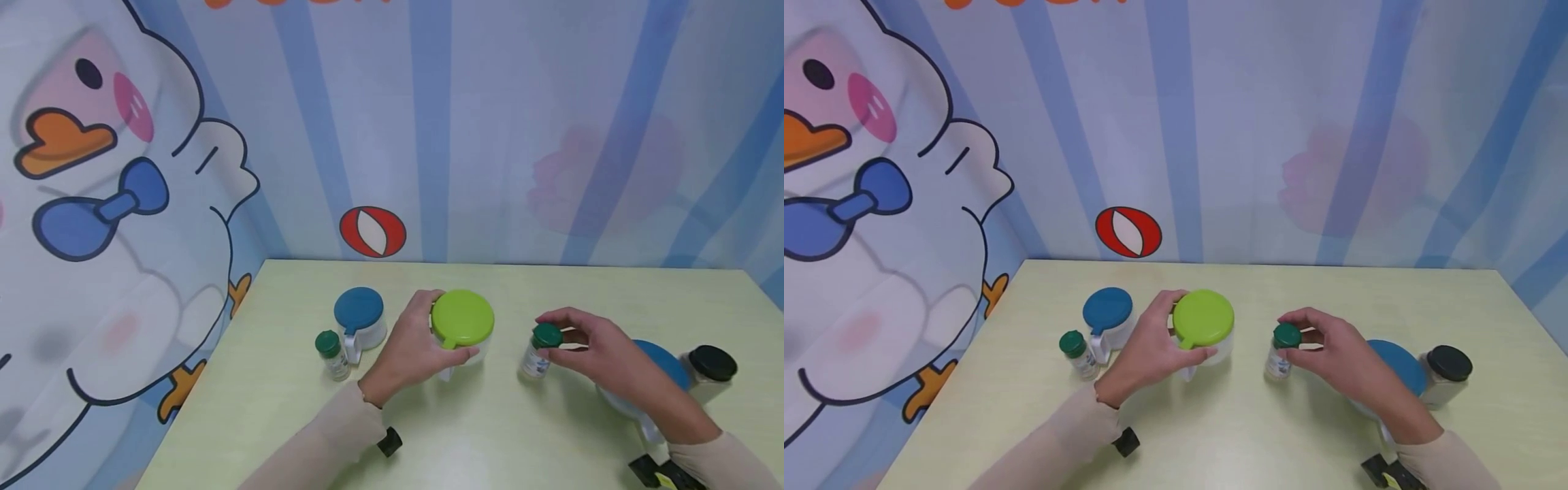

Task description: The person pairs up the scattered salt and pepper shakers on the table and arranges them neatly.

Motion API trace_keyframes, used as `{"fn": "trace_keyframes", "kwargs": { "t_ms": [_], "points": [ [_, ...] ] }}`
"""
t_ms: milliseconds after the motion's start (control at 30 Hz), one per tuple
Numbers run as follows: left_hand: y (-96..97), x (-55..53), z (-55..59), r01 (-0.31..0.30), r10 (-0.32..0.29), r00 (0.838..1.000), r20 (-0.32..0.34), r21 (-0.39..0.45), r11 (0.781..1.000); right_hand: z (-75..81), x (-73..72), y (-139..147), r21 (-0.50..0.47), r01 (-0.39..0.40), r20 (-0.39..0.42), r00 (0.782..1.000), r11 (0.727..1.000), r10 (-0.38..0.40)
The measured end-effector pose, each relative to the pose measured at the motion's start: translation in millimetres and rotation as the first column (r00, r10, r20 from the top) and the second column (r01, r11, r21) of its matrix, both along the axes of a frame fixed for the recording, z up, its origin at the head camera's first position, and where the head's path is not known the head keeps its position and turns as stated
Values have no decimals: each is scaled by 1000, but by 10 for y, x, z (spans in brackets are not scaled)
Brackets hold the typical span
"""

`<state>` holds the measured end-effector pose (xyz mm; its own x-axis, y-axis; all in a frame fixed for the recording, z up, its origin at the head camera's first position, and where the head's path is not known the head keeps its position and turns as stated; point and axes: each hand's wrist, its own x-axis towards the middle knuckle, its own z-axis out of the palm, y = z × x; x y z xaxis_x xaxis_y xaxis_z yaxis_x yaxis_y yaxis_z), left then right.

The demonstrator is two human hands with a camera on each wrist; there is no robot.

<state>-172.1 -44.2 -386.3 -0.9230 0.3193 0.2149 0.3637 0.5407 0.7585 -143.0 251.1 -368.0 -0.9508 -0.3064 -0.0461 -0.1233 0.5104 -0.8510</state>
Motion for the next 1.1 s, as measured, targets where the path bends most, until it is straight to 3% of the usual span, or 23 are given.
{"fn": "trace_keyframes", "kwargs": {
  "t_ms": [533, 1100],
  "points": [
    [258, 46, -110, 50, -50, 999, -3, 14, 999, -35, 43, 81, 69, 20, -48, 999, 997, -16],
    [497, 147, -190, 76, -75, 996, 55, -20, 997, -37, 67, 231, 150, 0, -108, 994, 989, 16]
  ]
}}
